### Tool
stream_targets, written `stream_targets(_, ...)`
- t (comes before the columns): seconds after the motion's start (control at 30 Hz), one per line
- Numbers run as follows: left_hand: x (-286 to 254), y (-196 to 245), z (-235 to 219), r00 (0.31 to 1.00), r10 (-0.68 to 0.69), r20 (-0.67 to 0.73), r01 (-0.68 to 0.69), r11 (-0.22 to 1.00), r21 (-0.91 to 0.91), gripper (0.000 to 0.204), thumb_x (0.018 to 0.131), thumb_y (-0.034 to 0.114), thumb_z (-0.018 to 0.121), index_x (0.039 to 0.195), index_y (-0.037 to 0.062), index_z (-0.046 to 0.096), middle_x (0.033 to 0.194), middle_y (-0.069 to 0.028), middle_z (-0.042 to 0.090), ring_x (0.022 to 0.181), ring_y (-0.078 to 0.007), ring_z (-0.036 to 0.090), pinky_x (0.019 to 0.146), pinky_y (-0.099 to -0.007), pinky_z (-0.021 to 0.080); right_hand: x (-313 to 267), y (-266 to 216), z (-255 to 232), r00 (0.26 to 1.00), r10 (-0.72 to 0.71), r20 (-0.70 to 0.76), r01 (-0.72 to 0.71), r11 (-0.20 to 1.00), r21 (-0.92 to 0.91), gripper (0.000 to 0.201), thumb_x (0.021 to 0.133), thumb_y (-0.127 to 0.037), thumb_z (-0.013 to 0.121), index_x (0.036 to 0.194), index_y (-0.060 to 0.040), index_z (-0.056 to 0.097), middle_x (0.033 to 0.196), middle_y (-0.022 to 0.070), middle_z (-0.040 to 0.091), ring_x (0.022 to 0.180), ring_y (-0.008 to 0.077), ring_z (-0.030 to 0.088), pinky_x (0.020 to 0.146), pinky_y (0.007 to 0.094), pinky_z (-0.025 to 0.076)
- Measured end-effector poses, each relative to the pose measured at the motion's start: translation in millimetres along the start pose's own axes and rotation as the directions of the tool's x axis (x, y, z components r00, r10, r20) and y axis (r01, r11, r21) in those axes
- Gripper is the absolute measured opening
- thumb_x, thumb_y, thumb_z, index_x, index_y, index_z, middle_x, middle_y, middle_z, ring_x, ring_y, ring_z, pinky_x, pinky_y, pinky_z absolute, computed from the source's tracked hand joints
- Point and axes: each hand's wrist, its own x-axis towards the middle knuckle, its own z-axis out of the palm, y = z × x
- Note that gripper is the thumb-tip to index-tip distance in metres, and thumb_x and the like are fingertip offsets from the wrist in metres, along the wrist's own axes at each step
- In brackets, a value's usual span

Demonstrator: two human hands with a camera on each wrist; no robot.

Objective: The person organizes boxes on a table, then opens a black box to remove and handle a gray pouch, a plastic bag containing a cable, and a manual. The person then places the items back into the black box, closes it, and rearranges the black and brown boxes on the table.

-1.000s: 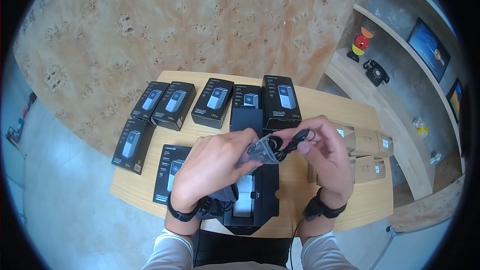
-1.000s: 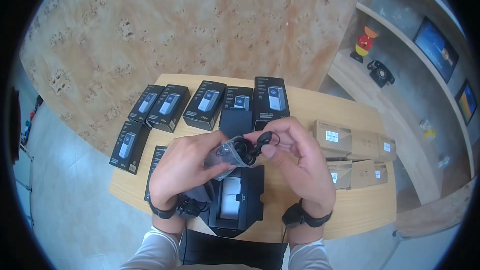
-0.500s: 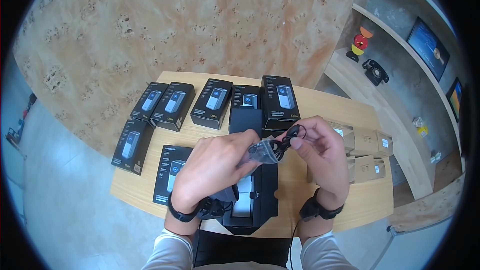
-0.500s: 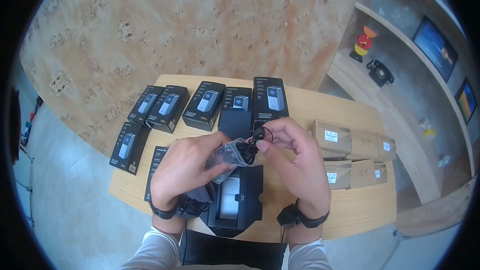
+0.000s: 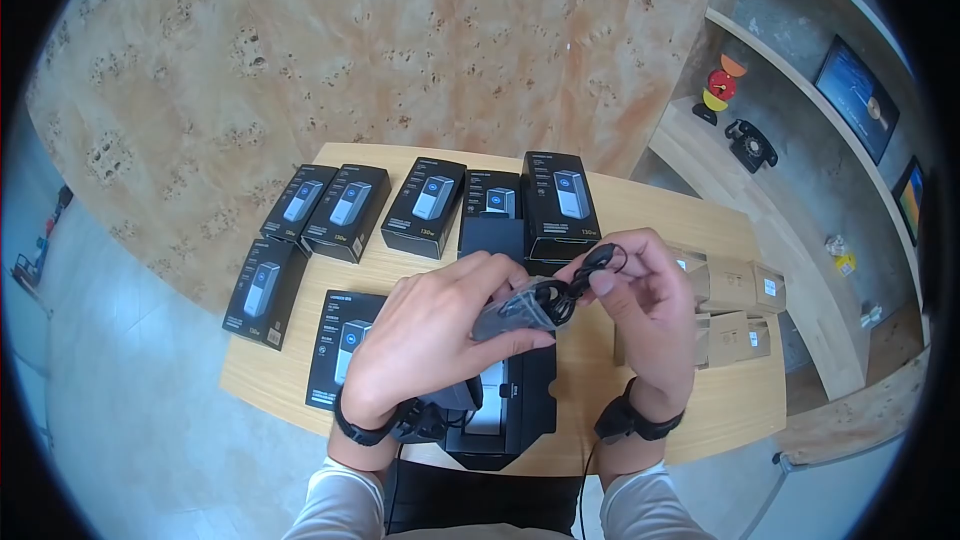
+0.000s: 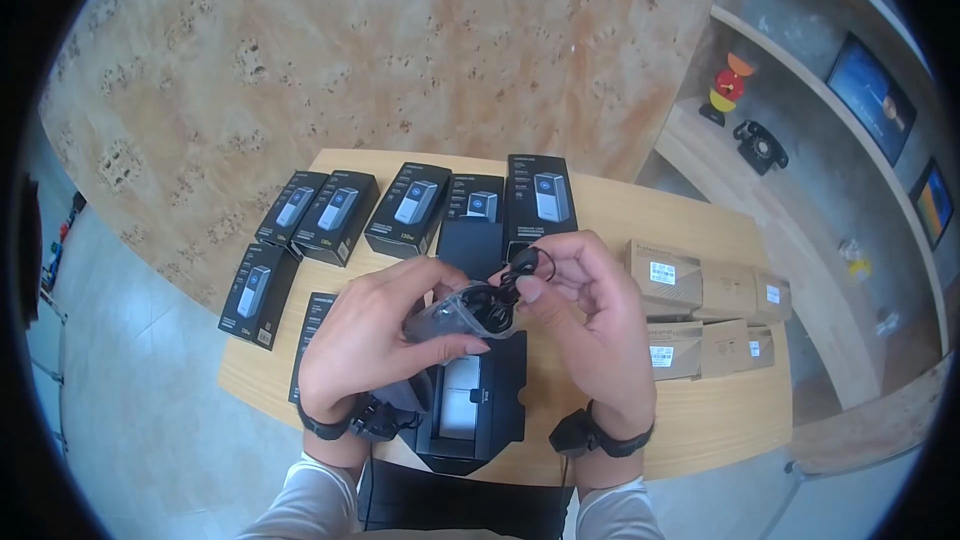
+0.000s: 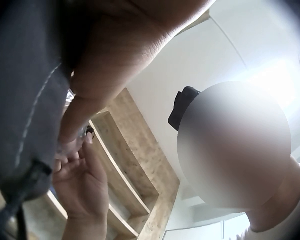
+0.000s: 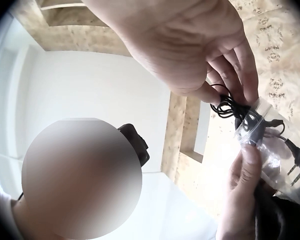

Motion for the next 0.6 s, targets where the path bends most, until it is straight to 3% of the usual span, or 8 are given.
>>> stream_targets(0.13,-0.5,-3.2,4.7,0.998,0.049,-0.034,-0.049,0.998,-0.024,0.043,0.08,0.033,0.091,0.108,0.0049,0.074,0.093,-0.0122,0.074,0.081,-0.0323,0.074,0.069,-0.0368,0.056,-0.3,-1.4,2.7,0.994,0.009,0.11,-0.002,0.998,-0.064,0.021,0.103,0.0,0.067,0.121,0.002,0.058,0.117,0.0128,0.075,0.107,0.0161,0.071,0.095,0.0307,0.055)
stream_targets(0.47,0.3,-1.5,5.0,0.999,0.035,-0.033,-0.035,0.999,-0.004,0.038,0.082,0.032,0.09,0.104,0.005,0.075,0.092,-0.0116,0.075,0.083,-0.0324,0.075,0.071,-0.0361,0.057,-4.0,1.3,-1.5,0.995,0.036,0.096,-0.024,0.992,-0.124,0.024,0.099,0.002,0.072,0.12,0.0021,0.06,0.111,0.0092,0.074,0.104,0.0135,0.07,0.092,0.0291,0.055)
stream_targets(0.6,0.3,-1.3,4.6,0.999,0.044,-0.027,-0.045,0.998,-0.034,0.038,0.082,0.03,0.09,0.106,0.0047,0.075,0.093,-0.0121,0.075,0.083,-0.0325,0.075,0.072,-0.0364,0.057,-2.3,0.5,-2.0,0.998,0.033,0.062,-0.035,0.999,0.025,0.023,0.099,0.003,0.071,0.119,0.0032,0.06,0.107,0.0069,0.07,0.1,0.0123,0.068,0.087,0.0267,0.056)
